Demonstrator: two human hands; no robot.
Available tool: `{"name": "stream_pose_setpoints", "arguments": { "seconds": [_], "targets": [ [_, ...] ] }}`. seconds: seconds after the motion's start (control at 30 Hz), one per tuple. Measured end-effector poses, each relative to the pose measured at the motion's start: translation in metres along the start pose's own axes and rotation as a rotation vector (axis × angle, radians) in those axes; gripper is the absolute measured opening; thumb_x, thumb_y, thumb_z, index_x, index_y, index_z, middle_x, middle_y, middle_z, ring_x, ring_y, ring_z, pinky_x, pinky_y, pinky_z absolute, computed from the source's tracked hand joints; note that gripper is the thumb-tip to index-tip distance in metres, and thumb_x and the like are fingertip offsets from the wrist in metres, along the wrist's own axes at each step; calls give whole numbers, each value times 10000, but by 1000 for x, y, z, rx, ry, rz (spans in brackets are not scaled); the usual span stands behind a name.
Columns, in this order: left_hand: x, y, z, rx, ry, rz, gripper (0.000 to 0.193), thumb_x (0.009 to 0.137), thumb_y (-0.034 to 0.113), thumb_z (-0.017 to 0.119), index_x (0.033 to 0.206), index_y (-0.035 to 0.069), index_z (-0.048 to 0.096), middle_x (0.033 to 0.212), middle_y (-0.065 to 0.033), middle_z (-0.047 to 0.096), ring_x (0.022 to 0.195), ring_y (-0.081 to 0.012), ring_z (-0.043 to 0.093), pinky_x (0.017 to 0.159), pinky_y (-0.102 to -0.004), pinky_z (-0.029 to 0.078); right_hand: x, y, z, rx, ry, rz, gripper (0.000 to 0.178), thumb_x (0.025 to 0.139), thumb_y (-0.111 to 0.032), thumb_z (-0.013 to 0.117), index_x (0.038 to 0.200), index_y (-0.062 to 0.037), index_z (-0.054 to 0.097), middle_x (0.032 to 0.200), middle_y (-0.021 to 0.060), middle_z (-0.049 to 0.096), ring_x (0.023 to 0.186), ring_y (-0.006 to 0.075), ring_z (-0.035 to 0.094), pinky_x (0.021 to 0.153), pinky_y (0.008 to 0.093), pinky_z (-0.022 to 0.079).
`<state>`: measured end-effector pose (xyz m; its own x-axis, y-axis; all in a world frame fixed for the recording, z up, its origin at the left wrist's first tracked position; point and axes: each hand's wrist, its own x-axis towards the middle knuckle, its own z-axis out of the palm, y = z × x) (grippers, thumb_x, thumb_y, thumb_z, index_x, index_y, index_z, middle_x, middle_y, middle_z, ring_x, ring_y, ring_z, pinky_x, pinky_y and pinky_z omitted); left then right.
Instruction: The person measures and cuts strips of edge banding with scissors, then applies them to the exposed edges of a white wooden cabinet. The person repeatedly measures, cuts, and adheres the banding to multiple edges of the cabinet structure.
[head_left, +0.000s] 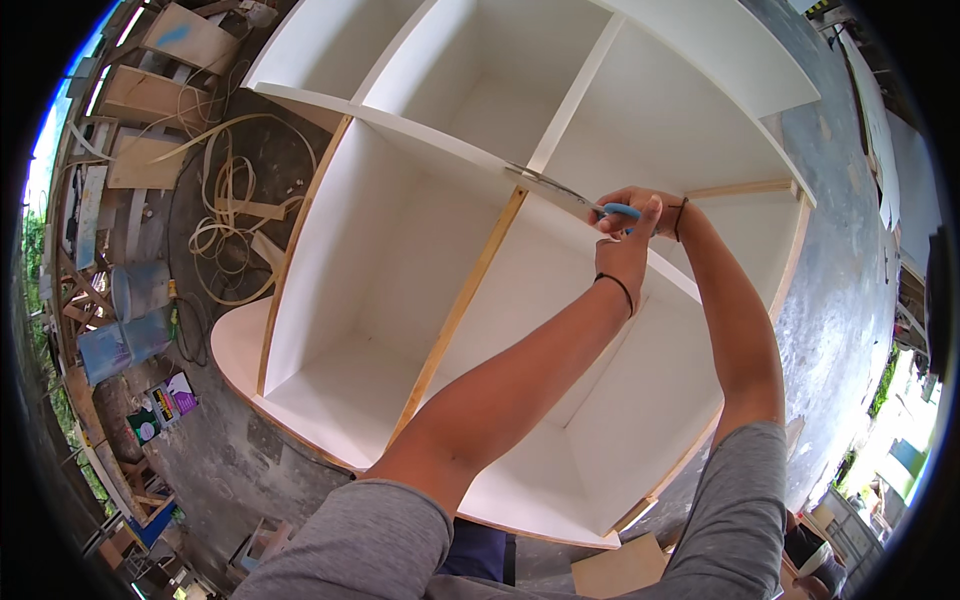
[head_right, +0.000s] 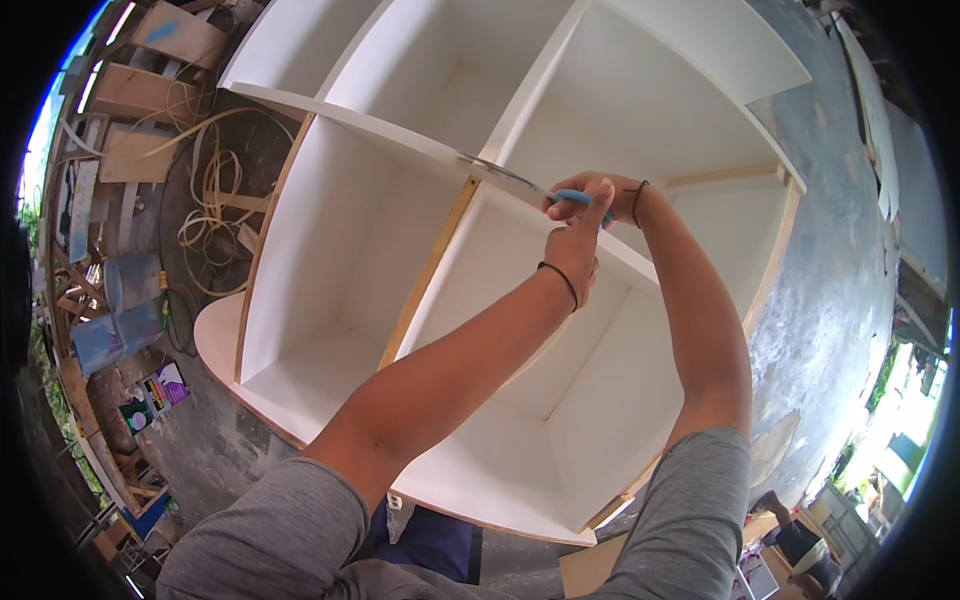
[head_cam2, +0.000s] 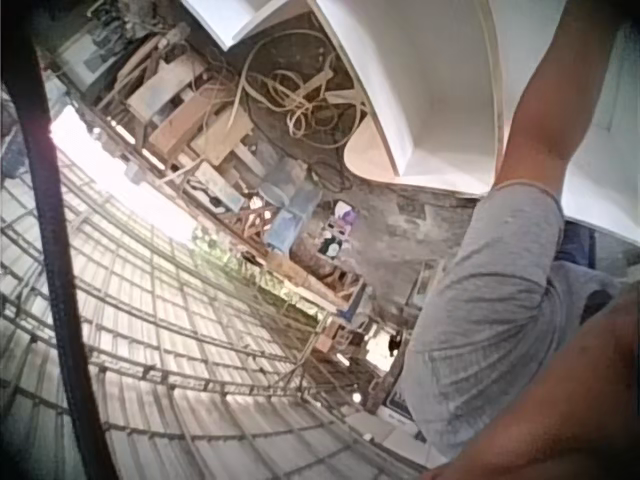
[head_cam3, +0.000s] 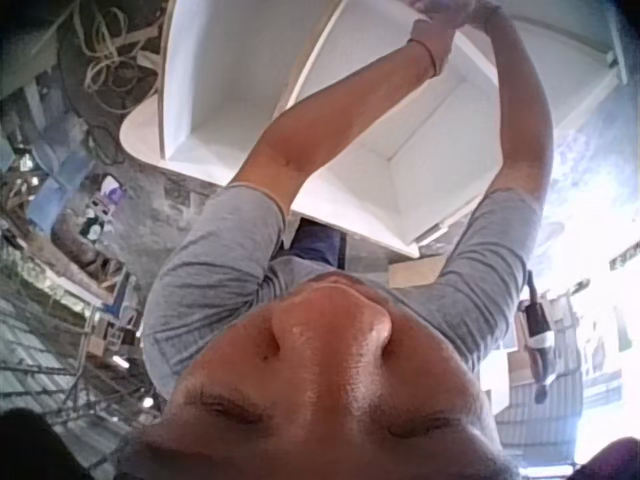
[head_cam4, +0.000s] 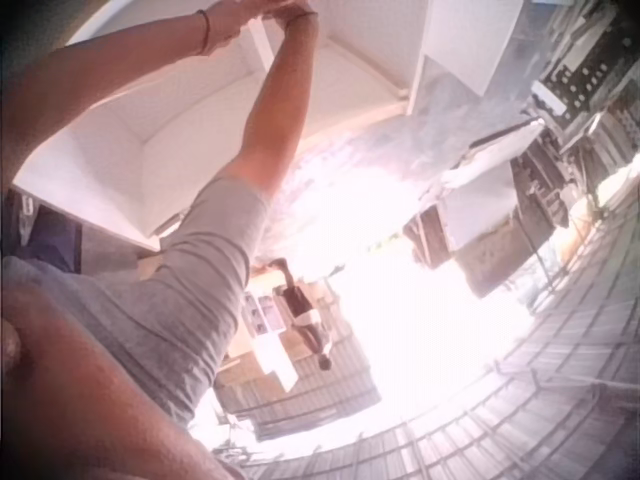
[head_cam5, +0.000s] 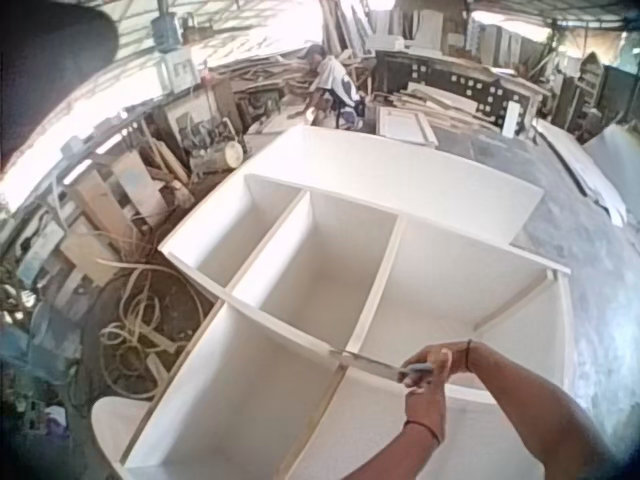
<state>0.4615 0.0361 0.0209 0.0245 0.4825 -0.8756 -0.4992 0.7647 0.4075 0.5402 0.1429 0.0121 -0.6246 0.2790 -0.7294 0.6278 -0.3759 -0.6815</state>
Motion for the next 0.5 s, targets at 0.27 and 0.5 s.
{"name": "stream_pose_setpoints", "arguments": {
  "seconds": [0.27,0.5],
  "targets": [
    [-19,21,-6,30,-146,-72,825,646,812,650,977,59,591,878,-47,519,489,-68,292,450,-224,260,-20,-20,-3,-22,10,37,303,851,-248,692,1050,-24,646,733,-49,568,680,56,515,583,229,419],
    [-24,25,4,-186,-107,-173,700,651,768,690,814,114,503,863,-20,539,544,-70,317,505,-213,277,-18,-8,-4,38,15,0,294,839,-317,727,955,-56,656,684,-41,559,578,58,496,459,221,366]
  ]
}}
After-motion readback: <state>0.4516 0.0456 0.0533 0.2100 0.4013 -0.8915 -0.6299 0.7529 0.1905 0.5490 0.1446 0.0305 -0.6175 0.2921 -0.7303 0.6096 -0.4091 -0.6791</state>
